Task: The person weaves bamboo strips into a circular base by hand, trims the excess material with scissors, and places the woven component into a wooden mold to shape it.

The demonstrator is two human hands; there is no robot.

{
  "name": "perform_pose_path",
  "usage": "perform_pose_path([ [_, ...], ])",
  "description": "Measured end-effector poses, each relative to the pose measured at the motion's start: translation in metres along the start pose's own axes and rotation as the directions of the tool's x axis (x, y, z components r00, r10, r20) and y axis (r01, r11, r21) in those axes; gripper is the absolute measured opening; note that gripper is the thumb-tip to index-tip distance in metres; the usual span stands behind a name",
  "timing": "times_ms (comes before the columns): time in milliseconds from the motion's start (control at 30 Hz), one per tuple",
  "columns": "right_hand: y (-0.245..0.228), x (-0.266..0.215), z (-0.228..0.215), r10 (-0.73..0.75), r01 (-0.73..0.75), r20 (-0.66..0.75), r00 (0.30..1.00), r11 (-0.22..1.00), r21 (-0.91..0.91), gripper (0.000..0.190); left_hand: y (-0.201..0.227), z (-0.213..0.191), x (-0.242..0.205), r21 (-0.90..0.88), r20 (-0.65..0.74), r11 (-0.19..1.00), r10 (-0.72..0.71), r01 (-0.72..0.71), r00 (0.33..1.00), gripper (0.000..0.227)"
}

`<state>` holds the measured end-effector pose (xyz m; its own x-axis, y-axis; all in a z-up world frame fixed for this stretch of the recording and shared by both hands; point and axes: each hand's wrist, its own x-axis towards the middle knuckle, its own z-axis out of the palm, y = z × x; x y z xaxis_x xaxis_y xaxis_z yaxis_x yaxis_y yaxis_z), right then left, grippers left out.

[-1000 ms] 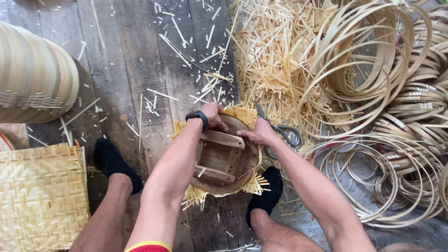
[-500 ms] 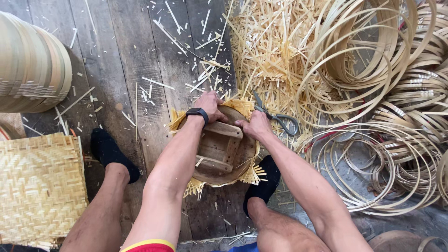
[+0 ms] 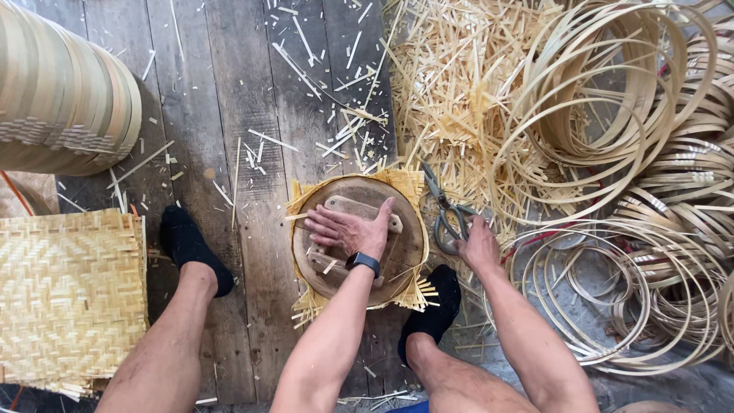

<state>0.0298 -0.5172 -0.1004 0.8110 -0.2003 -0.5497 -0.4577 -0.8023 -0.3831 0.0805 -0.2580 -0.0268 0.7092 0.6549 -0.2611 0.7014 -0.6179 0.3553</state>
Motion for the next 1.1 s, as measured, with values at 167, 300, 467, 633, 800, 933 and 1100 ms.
perform_pose_path([
  [167,-0.006,0.017,-0.002,0.096,-0.083,0.21,0.973,0.994,-0.068,0.065,0.004,-0.02,0.014,0.037,0.152,0.984,0.169,-0.176,0.974,0.148],
  [300,-0.018,0.015,-0.032,0.108,-0.144,0.382,0.918,0.987,0.067,0.049,-0.014,-0.032,0.003,-0.036,0.135,0.823,0.566,-0.566,0.814,0.134],
  [467,-0.034,-0.033,-0.075,0.105,-0.072,0.278,0.955,0.989,-0.126,0.055,-0.025,-0.022,0.001,-0.119,0.005,0.765,0.638,-0.633,0.77,0.121],
  [633,-0.042,-0.03,-0.095,-0.299,0.302,0.05,0.953,0.922,-0.244,0.061,-0.023,-0.024,0.008,-0.182,0.04,0.775,0.621,-0.605,0.783,0.123],
  [800,-0.078,-0.005,-0.093,-0.443,0.447,0.112,0.889,0.793,-0.413,0.072,-0.026,-0.033,0.009,-0.142,0.136,0.72,0.693,-0.679,0.708,0.129],
  [933,-0.105,-0.011,-0.075,-0.515,0.499,0.077,0.854,0.768,-0.4,0.07,-0.033,-0.043,-0.005,-0.135,0.267,0.633,0.764,-0.762,0.587,0.122],
  [1100,-0.12,-0.029,-0.085,-0.377,0.378,0.093,0.921,0.812,-0.446,0.072,-0.035,-0.039,-0.004,-0.168,0.211,0.613,0.787,-0.772,0.579,0.118],
])
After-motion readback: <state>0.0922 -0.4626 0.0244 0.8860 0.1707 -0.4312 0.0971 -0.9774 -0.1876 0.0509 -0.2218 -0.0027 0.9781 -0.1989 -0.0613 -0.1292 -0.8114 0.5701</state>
